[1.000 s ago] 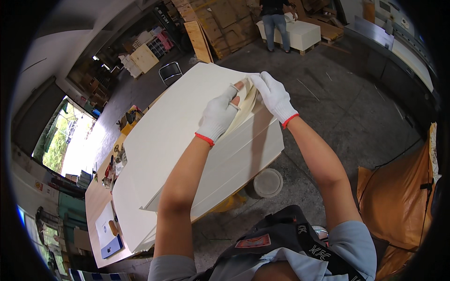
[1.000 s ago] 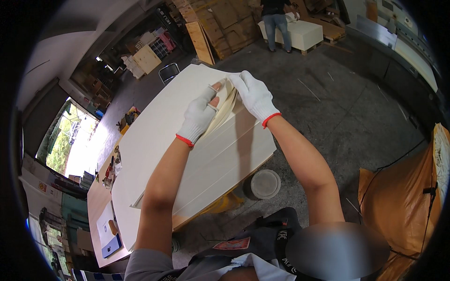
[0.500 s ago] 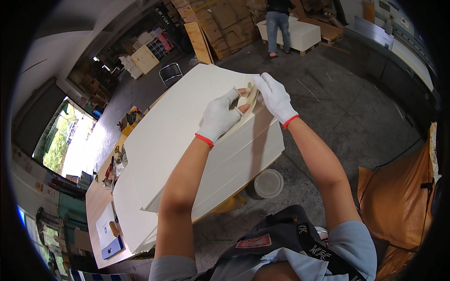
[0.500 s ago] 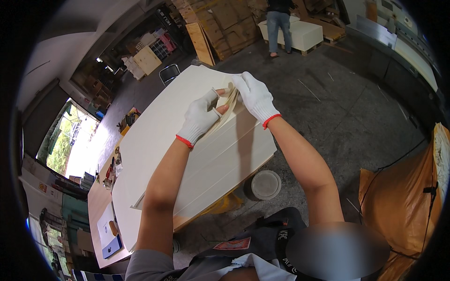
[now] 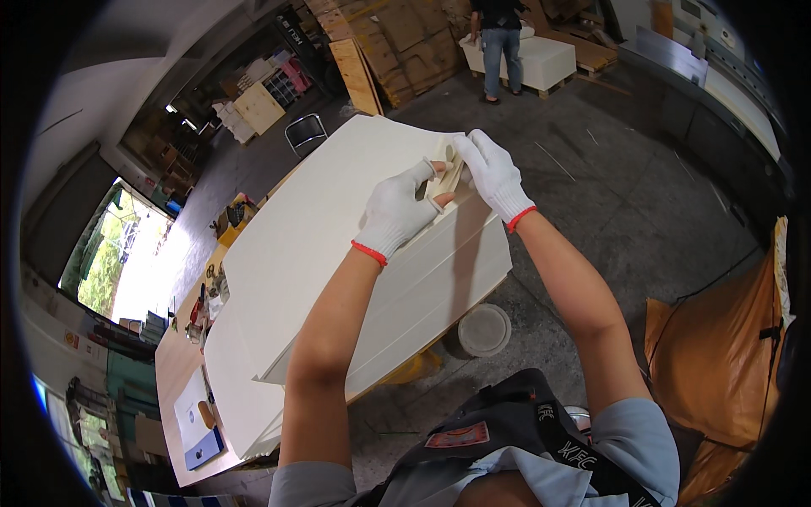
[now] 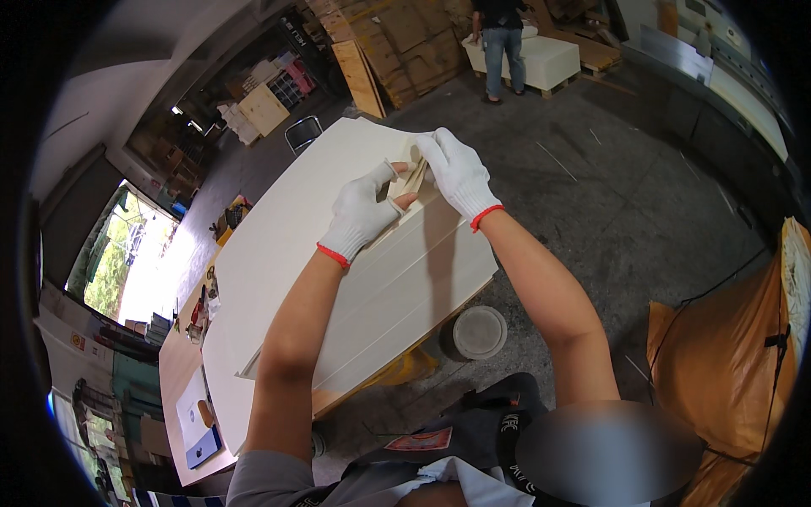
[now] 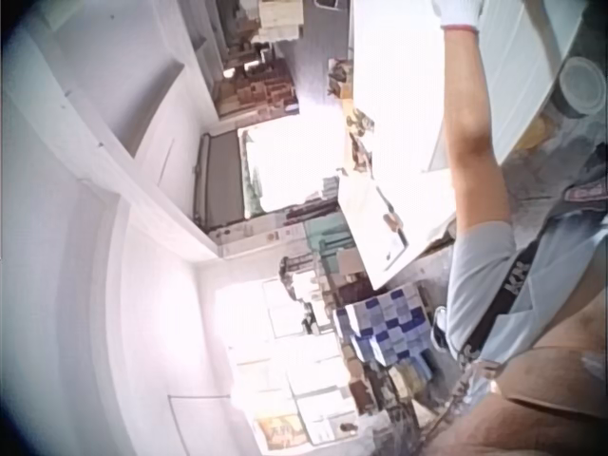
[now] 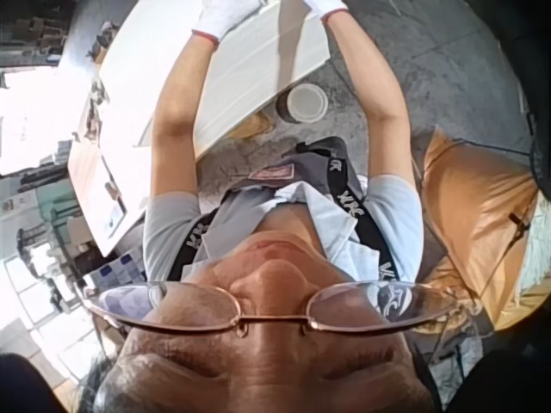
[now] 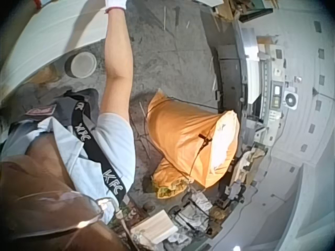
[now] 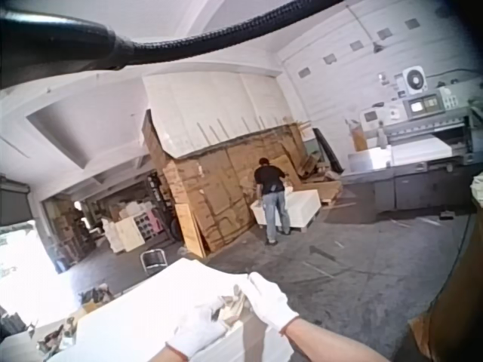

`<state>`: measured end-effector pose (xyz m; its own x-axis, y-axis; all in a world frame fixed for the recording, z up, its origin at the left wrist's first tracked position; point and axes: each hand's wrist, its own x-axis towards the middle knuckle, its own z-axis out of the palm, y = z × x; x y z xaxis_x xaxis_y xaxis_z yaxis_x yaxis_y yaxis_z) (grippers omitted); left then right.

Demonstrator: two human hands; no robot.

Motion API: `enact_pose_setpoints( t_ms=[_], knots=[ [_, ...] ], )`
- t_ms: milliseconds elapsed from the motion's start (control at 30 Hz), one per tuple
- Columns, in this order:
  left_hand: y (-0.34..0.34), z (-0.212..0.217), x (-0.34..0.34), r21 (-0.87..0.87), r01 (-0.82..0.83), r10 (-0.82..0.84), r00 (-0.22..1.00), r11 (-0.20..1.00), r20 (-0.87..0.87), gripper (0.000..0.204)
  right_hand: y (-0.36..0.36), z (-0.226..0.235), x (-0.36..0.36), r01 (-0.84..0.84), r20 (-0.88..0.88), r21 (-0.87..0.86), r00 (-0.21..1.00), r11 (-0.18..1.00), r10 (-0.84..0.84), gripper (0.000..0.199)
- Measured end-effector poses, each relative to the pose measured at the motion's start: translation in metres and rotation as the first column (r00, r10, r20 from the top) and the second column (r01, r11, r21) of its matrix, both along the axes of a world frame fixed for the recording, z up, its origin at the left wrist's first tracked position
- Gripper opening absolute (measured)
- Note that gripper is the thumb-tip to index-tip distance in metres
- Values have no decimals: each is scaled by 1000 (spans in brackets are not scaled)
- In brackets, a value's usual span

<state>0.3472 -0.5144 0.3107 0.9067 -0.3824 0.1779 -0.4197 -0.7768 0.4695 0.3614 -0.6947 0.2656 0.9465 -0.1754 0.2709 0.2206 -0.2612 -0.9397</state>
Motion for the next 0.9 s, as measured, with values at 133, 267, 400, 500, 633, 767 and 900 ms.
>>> enact_pose_setpoints(
  t_ms=[133,267,400,500,633,767,900],
  knots=[
    [0,0,-2,-15,-16,16,1000,1000,11,48,0,0,1,9,-14,-6,1000,1000,-9,48],
    [-2,3,-2,-10,-5,5,1000,1000,-15,48,-2,-3,4,5,-23,-8,1000,1000,-5,48],
    [0,2,-1,-1,-9,9,1000,1000,-5,48,0,-1,1,1,-8,-3,1000,1000,-1,49],
    [-1,2,-3,-13,3,-3,1000,1000,-1,46,-1,0,1,5,-9,2,1000,1000,-5,51],
    [0,-7,2,-70,-16,22,996,997,88,39,0,1,0,4,7,18,1000,1000,-4,54],
    [3,-11,6,-51,65,-59,991,997,119,34,0,-6,4,21,55,17,998,1000,-21,55],
    [0,-7,-3,-3,88,-87,985,996,147,34,-2,-1,1,-37,-1,73,999,997,37,56]
  ],
)
